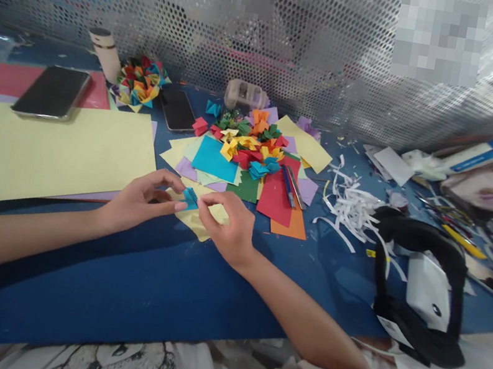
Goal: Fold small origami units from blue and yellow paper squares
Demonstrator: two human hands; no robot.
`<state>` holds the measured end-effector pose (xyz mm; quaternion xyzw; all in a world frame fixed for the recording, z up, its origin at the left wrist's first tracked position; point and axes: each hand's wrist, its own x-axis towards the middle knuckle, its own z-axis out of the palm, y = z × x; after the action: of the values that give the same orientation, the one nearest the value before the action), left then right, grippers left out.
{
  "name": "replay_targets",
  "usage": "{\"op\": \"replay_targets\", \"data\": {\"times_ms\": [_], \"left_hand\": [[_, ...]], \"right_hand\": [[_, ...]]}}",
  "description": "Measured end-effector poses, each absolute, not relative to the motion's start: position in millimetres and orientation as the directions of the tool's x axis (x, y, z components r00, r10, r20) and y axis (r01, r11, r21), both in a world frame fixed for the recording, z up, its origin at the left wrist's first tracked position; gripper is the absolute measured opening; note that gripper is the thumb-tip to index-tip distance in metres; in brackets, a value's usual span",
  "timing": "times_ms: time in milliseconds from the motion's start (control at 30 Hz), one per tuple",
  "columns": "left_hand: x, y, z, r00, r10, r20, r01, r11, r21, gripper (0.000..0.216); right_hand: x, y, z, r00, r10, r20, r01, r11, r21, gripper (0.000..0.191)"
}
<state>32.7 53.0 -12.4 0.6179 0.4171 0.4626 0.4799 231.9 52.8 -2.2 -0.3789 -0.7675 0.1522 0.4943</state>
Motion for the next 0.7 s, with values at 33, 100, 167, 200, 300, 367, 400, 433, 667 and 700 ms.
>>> {"op": "replay_targets", "data": {"times_ms": [33, 100, 167, 200, 300, 367, 400, 433, 667, 700], "left_hand": [[32.6, 52.4, -11.3, 0.226, 0.961, 0.160, 0.087, -0.183, 0.979, 0.026], [32.4, 51.9, -9.6, 0.226, 0.967, 0.121, 0.095, -0.145, 0.985, 0.028], [32.1, 52.3, -9.2, 0.241, 0.968, 0.076, 0.074, -0.096, 0.993, 0.030], [32.0, 52.7, -9.4, 0.253, 0.966, 0.058, 0.058, -0.075, 0.995, 0.031], [31.7, 53.6, -10.2, 0.280, 0.959, 0.036, 0.032, -0.046, 0.998, 0.032], [31.5, 53.4, -9.9, 0.295, 0.955, 0.043, 0.038, -0.057, 0.998, 0.031], [31.5, 53.0, -9.4, 0.302, 0.952, 0.051, 0.044, -0.067, 0.997, 0.029], [31.4, 52.7, -8.7, 0.308, 0.949, 0.062, 0.048, -0.081, 0.996, 0.027], [30.2, 50.8, -10.6, 0.326, 0.932, 0.161, -0.027, -0.161, 0.987, 0.026], [30.0, 50.3, -11.9, 0.340, 0.918, 0.203, -0.028, -0.206, 0.978, 0.029]], "right_hand": [[232.0, 52.4, -1.4, -0.257, 0.697, 0.670, 0.442, 0.701, -0.559, 0.010], [231.4, 51.3, 0.1, -0.314, 0.644, 0.698, 0.438, 0.750, -0.495, 0.010], [230.1, 49.6, 1.0, -0.356, 0.637, 0.683, 0.424, 0.762, -0.490, 0.008], [229.4, 48.8, 1.2, -0.373, 0.656, 0.656, 0.417, 0.751, -0.513, 0.006], [228.3, 48.0, 1.2, -0.375, 0.781, 0.500, 0.370, 0.620, -0.692, 0.007], [228.3, 49.8, 0.8, -0.355, 0.863, 0.360, 0.297, 0.470, -0.831, 0.019], [228.5, 51.4, 0.6, -0.353, 0.888, 0.296, 0.255, 0.396, -0.882, 0.026], [228.7, 53.1, 0.3, -0.361, 0.900, 0.243, 0.215, 0.334, -0.918, 0.031], [231.6, 63.2, -3.7, -0.343, 0.928, 0.142, 0.075, 0.178, -0.981, 0.021], [232.5, 64.2, -5.2, -0.310, 0.939, 0.147, 0.056, 0.173, -0.983, 0.021]]}}
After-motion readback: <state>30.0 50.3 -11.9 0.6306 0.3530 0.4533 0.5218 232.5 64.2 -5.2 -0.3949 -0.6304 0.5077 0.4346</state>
